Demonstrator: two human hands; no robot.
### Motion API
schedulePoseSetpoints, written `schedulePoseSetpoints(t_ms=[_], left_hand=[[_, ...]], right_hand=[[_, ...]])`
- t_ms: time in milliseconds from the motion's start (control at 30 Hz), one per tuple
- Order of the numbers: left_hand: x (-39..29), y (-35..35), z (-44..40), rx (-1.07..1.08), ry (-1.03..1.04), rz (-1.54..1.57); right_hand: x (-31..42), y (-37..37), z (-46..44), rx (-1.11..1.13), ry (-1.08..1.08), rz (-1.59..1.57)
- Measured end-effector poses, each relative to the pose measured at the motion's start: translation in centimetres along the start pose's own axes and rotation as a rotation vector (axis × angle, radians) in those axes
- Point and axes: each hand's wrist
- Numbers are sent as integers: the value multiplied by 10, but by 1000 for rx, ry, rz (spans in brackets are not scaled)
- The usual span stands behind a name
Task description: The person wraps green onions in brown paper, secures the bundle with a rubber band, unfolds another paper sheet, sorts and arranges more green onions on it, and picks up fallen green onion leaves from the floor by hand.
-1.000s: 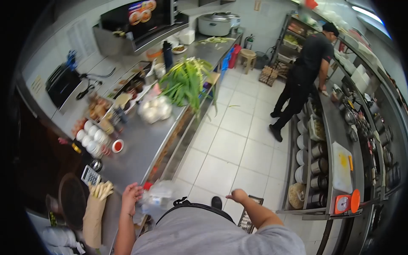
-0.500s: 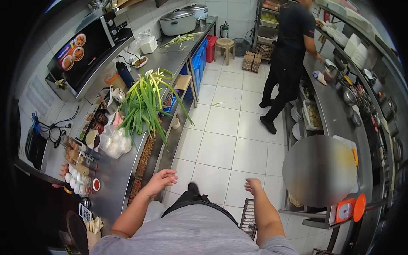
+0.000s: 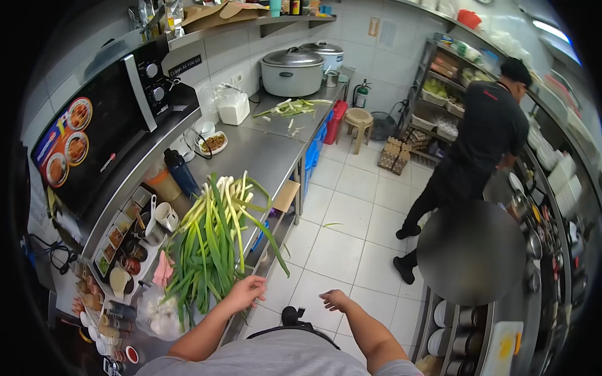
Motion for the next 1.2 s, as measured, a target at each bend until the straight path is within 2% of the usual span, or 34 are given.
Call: schedulePoseSetpoints(t_ms=[33,100,133,200,233,400,533,600,633,667,733,767,800,900,1200], left_hand=[[-19,-2,-18,-8,-13,5],[-46,-9,-48,140,132,-213],[-55,-13,-59,133,119,-214],[-71,-22,-81,16,347,-342],[-76,-28,-91,-19,343,-288],[-66,-53,-150,-278,238,-184],[-88,-54,-201,-594,41,-83],[-104,-51,-226,-621,-116,-125],[-115,-53,-237,-617,-123,-132],[-126,-53,-247,-606,-136,-137],[-132,-53,-265,-649,-211,-157],[-128,-51,-271,-707,-205,-112],[-127,-49,-275,-763,-191,-66],[-141,-48,-294,-774,-271,-46],[-144,-40,-315,-720,-308,-69]], right_hand=[[12,-16,-16,-42,16,-48],[37,-40,-45,-101,63,-139],[55,-52,-61,-94,96,-178],[102,-72,-86,-71,87,-185],[129,-79,-105,-74,89,-186],[265,-99,-230,-31,50,-256],[361,-85,-330,13,101,-271],[398,-77,-374,-26,168,-338],[414,-69,-395,-64,153,-356],[419,-64,-428,-32,166,-411],[408,-45,-509,443,-5,-957],[418,-37,-514,466,7,-1011],[427,-33,-507,391,39,-984],[449,-28,-485,303,100,-957],[469,-39,-454,284,100,-982]])
Point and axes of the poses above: each hand's wrist, its own z-axis away from the middle knuckle, its own y-axis out of the palm, x = y × z, and after that the axes turned 8 degrees about y, right-handed
